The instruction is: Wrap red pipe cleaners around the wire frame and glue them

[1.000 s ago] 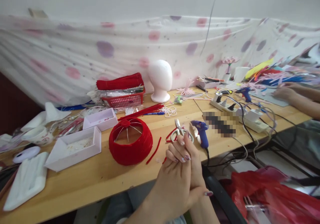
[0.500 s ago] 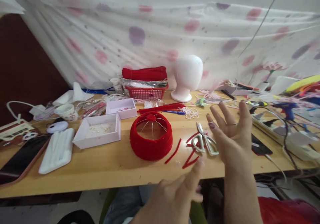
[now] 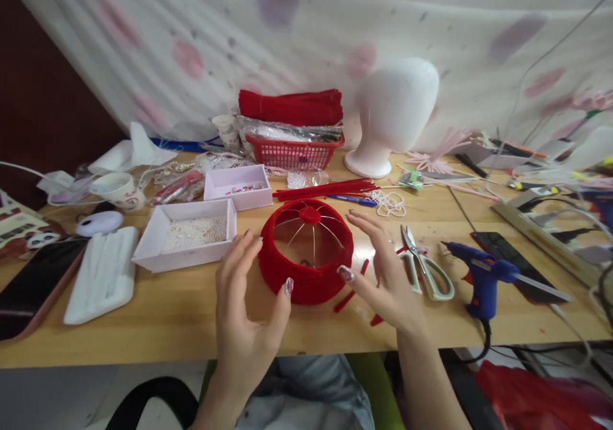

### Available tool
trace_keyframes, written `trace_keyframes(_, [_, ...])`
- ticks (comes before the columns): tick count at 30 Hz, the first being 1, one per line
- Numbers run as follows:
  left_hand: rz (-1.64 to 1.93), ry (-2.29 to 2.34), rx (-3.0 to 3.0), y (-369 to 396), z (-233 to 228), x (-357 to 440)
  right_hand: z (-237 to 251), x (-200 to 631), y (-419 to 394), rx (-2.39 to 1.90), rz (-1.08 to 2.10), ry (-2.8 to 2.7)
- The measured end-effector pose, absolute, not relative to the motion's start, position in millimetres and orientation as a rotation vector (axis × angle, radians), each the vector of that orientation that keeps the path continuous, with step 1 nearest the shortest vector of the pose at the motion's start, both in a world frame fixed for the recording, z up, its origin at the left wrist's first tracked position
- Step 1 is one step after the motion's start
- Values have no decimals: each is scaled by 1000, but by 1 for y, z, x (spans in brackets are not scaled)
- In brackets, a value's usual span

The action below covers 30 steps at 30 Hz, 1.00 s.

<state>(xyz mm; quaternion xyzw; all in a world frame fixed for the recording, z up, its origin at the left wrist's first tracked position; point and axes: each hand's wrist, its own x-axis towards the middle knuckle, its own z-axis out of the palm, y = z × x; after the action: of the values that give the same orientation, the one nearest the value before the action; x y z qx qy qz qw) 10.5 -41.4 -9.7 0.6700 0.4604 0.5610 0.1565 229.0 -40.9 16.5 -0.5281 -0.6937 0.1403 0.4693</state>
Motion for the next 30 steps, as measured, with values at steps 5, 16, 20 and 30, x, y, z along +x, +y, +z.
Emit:
trace_keyframes(5, [1495,1386,1994,-37,-20,20,4,219,-38,-1284,420,-1802])
trace_keyframes(16, [1588,1471,2176,-36,-26,28,0,214,-38,-1322,443,-1726])
trace_keyframes(20, [1568,1487,2249,-42,-25,26,0,214,-38,-1331,430,-1708])
trace_keyframes(30, [1528,1474,2289,-39,-23,29,-2,213,-38,-1362,413,-1695])
